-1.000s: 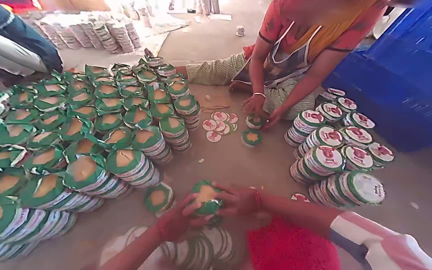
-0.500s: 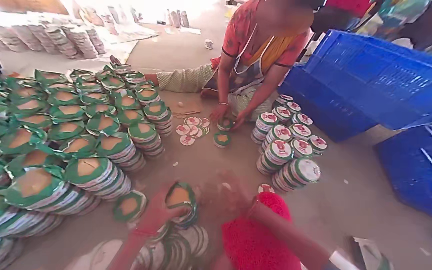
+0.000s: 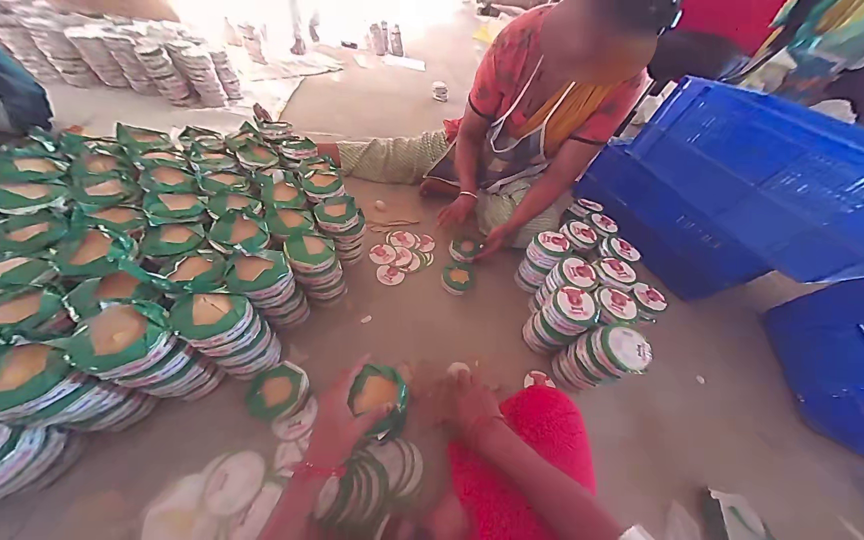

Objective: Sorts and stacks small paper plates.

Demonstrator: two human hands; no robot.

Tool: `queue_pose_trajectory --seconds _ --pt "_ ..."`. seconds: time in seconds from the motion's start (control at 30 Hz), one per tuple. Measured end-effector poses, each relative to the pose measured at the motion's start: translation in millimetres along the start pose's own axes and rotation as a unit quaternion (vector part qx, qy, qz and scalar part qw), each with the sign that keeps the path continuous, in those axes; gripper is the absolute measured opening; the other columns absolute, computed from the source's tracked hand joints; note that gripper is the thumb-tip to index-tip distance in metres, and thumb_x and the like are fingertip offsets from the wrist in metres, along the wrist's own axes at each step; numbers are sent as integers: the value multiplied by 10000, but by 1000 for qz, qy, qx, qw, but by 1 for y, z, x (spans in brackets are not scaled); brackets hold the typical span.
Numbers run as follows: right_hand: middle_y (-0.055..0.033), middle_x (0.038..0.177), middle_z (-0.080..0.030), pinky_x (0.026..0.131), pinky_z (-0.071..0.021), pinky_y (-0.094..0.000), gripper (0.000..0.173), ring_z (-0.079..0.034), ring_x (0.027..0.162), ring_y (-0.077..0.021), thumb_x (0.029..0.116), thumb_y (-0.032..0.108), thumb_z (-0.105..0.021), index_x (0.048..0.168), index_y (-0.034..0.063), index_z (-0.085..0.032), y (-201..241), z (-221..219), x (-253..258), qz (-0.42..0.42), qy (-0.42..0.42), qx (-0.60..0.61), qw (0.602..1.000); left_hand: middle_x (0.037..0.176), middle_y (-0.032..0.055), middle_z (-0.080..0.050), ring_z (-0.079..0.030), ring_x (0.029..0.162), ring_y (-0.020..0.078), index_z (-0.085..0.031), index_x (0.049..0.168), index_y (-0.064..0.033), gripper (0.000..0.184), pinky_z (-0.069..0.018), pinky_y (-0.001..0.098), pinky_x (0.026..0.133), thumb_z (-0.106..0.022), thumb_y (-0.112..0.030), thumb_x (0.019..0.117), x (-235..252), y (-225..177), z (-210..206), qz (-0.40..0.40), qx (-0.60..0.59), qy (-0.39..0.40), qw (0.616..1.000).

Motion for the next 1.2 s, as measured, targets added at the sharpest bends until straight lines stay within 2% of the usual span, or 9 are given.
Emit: queue_pose_trajectory --seconds 0.23,0.33,0.47,0.53,0.63,0.73,0.97,1.1,1.2 --pt "-204 1575 -395 1088 -376 -664 777 -339 1436 -486 914 547 -691 1501 74 -499 5 -14 7 37 21 -39 998 1483 139 -542 -498 1379 229 -525 1458 -27 736 -411 386 1143 -781 -236 801 0 -1 0 -8 -65 -14 998" --pt "-246 1496 -470 1116 -339 -664 653 -397 1384 -499 935 542 -666 1384 72 -618 3 -7 4 97 -5 85 992 1466 140 -559 -514 1367 211 -532 1443 -11 757 -424 371 1138 -805 -245 776 -1 4 4 -5 -84 -43 996" --pt "-244 1426 -516 981 -541 -400 465 -586 1234 -299 950 321 -641 1301 17 -648 15 21 -29 221 -156 439 857 1433 149 -585 -533 1349 211 -576 1402 -9 747 -426 375 1125 -814 -280 748 -5 5 6 22 -101 -83 991" --pt "-213 1482 -500 1082 -476 -403 520 -517 1344 -266 962 371 -586 1338 17 -645 33 25 -37 307 -200 475 800 1441 147 -581 -524 1359 199 -573 1407 -13 752 -417 364 1131 -797 -310 753 -5 8 5 21 -106 -86 990" --pt "-171 1519 -507 1095 -423 -551 640 -476 1388 -349 958 569 -525 1395 116 -637 52 25 -32 331 -260 375 826 1446 144 -574 -539 1339 198 -555 1417 -6 734 -444 359 1120 -801 -262 775 -5 13 2 10 -137 -84 987" --pt "-157 1507 -523 1123 -362 -624 633 -461 1395 -393 934 564 -549 1393 137 -642 56 27 -34 315 -259 336 849 1461 145 -558 -533 1343 197 -546 1425 -11 722 -449 355 1115 -786 -242 785 -5 15 0 18 -157 -89 983" --pt "-198 1510 -479 1094 -487 -405 772 -461 1407 -272 1009 667 -377 1341 19 -636 41 18 -59 375 -222 533 725 1492 178 -517 -487 1387 221 -510 1455 2 674 -410 372 1149 -705 -252 862 -8 14 -1 7 -146 -97 985" --pt "-188 1510 -509 1161 -370 -527 727 -449 1416 -338 1000 670 -364 1340 110 -679 42 13 -66 345 -328 400 783 1506 169 -504 -473 1399 219 -495 1472 -11 662 -403 366 1154 -693 -226 878 -9 15 -1 12 -157 -97 983" --pt "-158 1454 -588 1090 -387 -622 772 -520 1332 -424 924 733 -421 1342 142 -688 53 10 -73 326 -397 260 818 1506 172 -501 -460 1408 228 -495 1473 -15 677 -392 377 1159 -687 -245 867 -9 15 -2 22 -164 -99 981"
Point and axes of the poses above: each hand's wrist, its own x-axis towards the middle knuckle, its own z-axis out of the back of the hand, y = z × x, the point moved 8 cm from there along x, towards the middle knuckle
